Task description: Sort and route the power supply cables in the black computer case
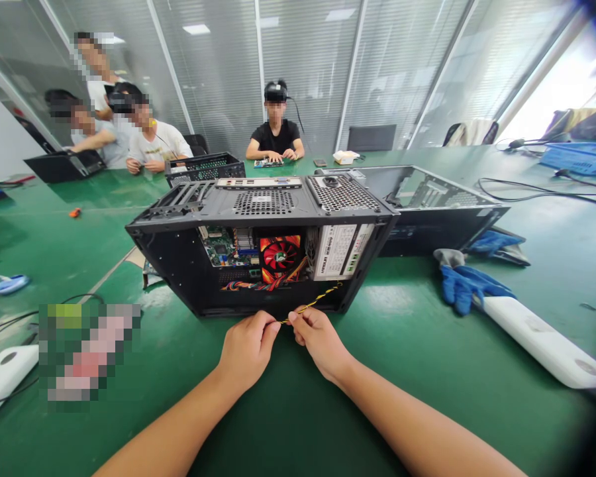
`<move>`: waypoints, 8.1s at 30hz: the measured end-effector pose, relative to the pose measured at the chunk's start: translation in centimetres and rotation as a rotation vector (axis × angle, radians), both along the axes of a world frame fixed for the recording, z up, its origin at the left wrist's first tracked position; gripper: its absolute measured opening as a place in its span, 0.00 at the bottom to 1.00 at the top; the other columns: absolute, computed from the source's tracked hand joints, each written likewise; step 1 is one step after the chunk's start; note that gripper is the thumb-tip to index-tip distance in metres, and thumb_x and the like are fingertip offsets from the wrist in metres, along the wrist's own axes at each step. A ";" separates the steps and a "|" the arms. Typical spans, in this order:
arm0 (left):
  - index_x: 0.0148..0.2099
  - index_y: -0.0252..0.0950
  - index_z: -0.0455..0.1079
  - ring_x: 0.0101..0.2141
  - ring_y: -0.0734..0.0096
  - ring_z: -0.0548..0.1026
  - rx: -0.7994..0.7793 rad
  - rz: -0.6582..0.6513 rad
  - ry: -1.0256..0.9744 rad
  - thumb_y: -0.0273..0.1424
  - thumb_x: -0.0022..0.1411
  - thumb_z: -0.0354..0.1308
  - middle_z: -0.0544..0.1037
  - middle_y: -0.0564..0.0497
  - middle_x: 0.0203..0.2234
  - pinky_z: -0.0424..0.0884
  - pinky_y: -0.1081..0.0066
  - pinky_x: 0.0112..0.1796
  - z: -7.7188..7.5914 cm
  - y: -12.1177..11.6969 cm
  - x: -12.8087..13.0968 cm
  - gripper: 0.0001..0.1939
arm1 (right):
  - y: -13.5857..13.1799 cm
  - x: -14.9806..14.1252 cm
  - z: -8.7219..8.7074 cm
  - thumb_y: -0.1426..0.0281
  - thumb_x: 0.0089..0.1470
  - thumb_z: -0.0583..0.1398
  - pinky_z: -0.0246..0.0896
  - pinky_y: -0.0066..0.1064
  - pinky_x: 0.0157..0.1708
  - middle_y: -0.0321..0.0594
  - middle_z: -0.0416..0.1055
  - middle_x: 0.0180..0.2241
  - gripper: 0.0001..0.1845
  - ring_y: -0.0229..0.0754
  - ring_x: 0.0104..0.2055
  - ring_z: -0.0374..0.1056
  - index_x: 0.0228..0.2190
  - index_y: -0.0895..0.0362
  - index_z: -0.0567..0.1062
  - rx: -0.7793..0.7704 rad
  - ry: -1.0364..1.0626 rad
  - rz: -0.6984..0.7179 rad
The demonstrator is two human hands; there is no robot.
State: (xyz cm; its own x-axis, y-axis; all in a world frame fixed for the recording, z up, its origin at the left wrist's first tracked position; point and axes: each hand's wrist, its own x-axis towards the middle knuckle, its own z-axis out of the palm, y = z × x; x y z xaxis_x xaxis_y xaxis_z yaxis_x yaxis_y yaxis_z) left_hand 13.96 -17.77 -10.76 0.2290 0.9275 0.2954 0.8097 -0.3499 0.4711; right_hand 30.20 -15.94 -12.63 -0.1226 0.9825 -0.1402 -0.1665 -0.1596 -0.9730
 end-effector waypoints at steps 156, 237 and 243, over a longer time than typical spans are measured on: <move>0.43 0.37 0.71 0.28 0.72 0.72 0.240 -0.397 0.307 0.38 0.68 0.51 0.72 0.52 0.29 0.70 0.73 0.33 0.0 0.6 -1.7 0.11 | 0.6 0.7 0.6 0.54 0.48 0.64 0.43 0.29 0.22 0.29 0.56 0.17 0.21 0.32 0.20 0.51 0.21 0.57 0.66 0.026 0.044 0.191; 0.31 0.34 0.71 0.25 0.74 0.68 -0.324 -0.039 -0.433 0.35 0.59 0.57 0.72 0.53 0.23 0.63 0.74 0.27 0.5 1.1 -0.2 0.09 | 0.5 0.9 0.7 0.60 0.50 0.62 0.49 0.27 0.23 0.30 0.60 0.19 0.14 0.32 0.20 0.55 0.24 0.59 0.70 0.043 -0.116 0.270; 0.31 0.34 0.70 0.24 0.75 0.66 -0.371 -0.061 -0.459 0.36 0.59 0.57 0.70 0.54 0.22 0.61 0.75 0.27 0.4 1.2 -0.3 0.10 | 0.5 0.9 0.7 0.59 0.50 0.62 0.48 0.27 0.22 0.30 0.60 0.18 0.15 0.32 0.20 0.54 0.24 0.59 0.69 0.034 -0.095 0.270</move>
State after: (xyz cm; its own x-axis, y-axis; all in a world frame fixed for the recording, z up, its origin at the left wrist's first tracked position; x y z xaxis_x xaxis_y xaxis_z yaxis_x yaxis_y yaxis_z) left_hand 13.66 -16.55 -10.31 0.2110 0.9768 0.0353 0.4777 -0.1346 0.8681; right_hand 31.05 -15.46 -11.95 -0.3687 0.9202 -0.1310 -0.0303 -0.1528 -0.9878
